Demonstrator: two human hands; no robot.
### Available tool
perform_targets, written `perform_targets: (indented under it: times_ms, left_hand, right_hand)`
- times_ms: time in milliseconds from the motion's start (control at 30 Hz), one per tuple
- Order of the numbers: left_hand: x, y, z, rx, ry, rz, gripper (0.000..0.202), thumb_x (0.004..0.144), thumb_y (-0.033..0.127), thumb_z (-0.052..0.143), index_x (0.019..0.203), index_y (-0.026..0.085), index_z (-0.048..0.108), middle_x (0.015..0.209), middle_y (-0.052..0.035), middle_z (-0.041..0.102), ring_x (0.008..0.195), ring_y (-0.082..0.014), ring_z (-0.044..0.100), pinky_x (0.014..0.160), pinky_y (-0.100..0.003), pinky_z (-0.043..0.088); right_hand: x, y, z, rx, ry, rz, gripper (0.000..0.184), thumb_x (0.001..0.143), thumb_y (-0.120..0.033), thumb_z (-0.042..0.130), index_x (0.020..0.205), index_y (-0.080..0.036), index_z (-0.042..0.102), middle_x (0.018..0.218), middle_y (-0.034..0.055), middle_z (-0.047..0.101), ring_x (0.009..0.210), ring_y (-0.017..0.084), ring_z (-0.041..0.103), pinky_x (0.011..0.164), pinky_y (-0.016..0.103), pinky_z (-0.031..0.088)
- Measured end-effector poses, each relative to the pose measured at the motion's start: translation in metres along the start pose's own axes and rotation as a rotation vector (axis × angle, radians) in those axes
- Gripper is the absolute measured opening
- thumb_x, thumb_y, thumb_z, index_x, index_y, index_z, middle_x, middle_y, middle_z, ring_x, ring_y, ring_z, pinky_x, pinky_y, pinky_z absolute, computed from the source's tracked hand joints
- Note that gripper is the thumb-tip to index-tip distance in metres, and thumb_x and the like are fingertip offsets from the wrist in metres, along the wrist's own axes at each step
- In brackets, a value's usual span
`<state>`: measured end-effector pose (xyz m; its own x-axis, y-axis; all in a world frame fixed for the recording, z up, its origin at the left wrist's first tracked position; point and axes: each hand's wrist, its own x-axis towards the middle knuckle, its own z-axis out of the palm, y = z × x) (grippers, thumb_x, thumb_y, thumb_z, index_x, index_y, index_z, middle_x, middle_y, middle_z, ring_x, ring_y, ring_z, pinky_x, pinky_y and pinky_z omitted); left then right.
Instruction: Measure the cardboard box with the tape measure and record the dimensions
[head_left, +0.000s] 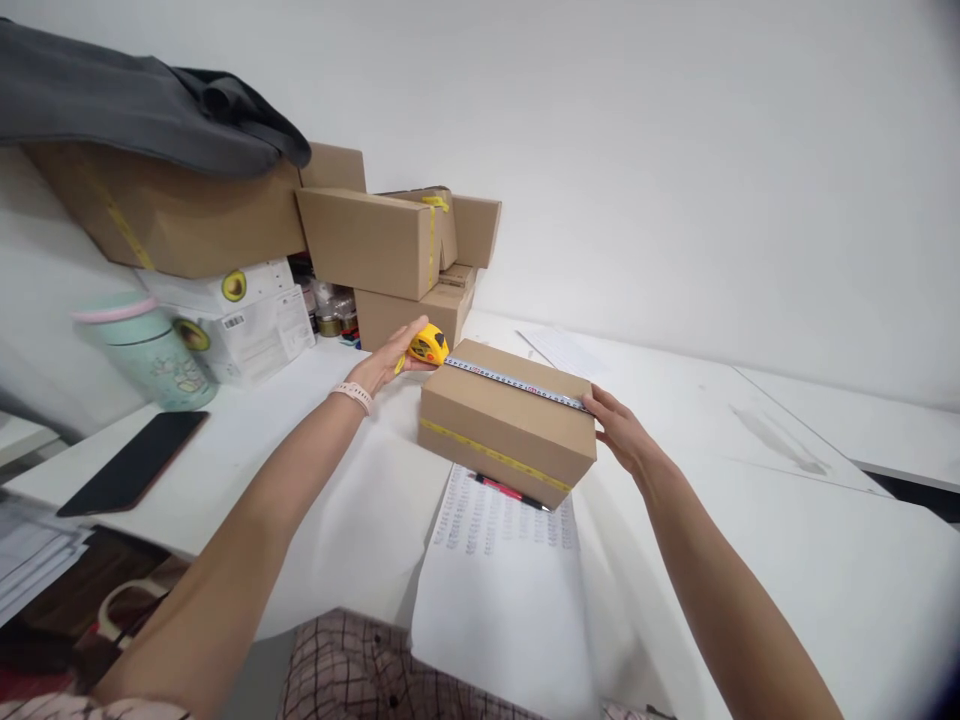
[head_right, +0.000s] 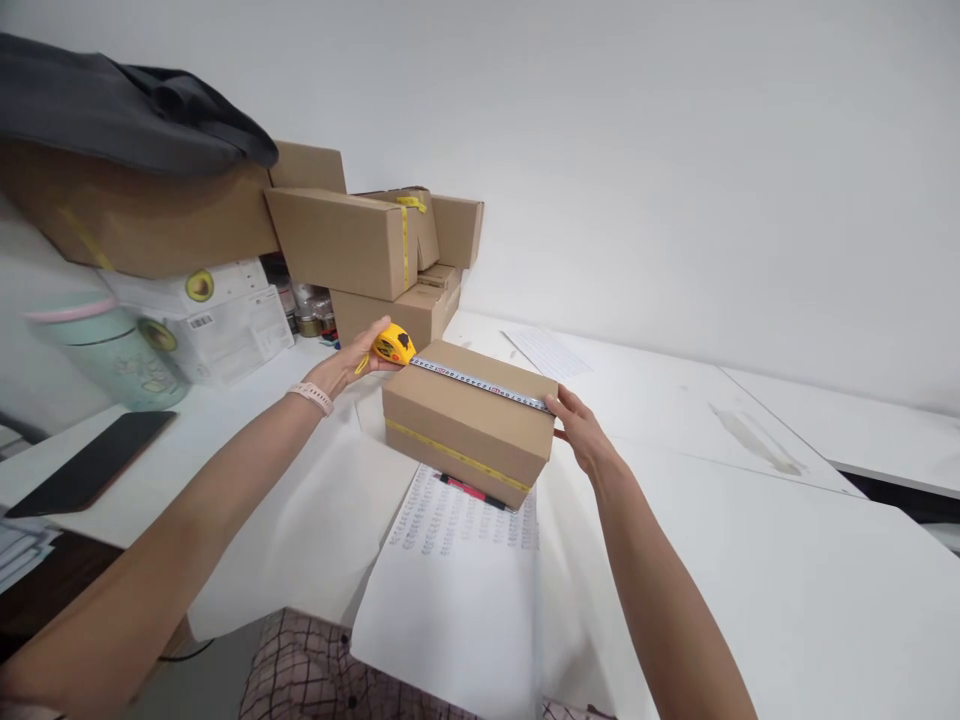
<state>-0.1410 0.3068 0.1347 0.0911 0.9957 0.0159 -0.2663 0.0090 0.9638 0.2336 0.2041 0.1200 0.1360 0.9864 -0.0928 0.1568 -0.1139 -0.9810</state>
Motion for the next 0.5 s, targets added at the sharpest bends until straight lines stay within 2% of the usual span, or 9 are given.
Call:
perform_targets:
  times_ms: [133, 267, 400, 500]
  left_hand:
    - [0.000, -0.015, 0.013, -0.143, 0.119, 0.070, 0.057, 0.081, 0.071, 0.070, 0.100, 0.018, 0.058, 0.084, -0.0048, 0.072, 0.077, -0.0186, 0.072, 0.070, -0.030, 0.061]
    - [-0.004, -0.025, 0.025, -0.245, 0.141, 0.049, 0.065, 0.080, 0.080, 0.061, 0.098, 0.018, 0.059, 0.081, -0.0071, 0.072, 0.081, -0.0210, 0.073, 0.072, -0.030, 0.061]
    - [-0.013, -0.028, 0.033, -0.416, 0.117, -0.011, 0.063, 0.081, 0.078, 0.062, 0.093, 0.016, 0.064, 0.080, -0.0103, 0.074, 0.086, -0.0263, 0.075, 0.075, -0.034, 0.062]
    - [-0.030, -0.031, 0.044, -0.548, 0.204, -0.003, 0.055, 0.082, 0.072, 0.065, 0.092, 0.018, 0.066, 0.080, -0.0091, 0.075, 0.086, -0.0267, 0.076, 0.078, -0.035, 0.062]
  right_hand:
    - [0.004, 0.002, -0.002, -0.003, -0.048, -0.024, 0.052, 0.086, -0.049, 0.069, 0.136, -0.037, 0.061, 0.158, -0.0006, 0.050, 0.142, 0.028, 0.048, 0.101, 0.040, 0.053]
    - [0.005, 0.003, -0.001, -0.005, -0.064, -0.049, 0.053, 0.086, -0.050, 0.070, 0.136, -0.036, 0.060, 0.156, 0.0003, 0.052, 0.142, 0.028, 0.048, 0.101, 0.039, 0.052]
    - [0.010, 0.007, -0.006, -0.043, -0.093, -0.076, 0.056, 0.085, -0.054, 0.071, 0.137, -0.037, 0.061, 0.153, 0.0000, 0.055, 0.140, 0.028, 0.049, 0.103, 0.040, 0.051]
    - [0.019, 0.009, -0.016, -0.046, -0.111, -0.070, 0.058, 0.082, -0.055, 0.075, 0.136, -0.038, 0.062, 0.152, -0.0007, 0.056, 0.138, 0.029, 0.051, 0.102, 0.041, 0.054]
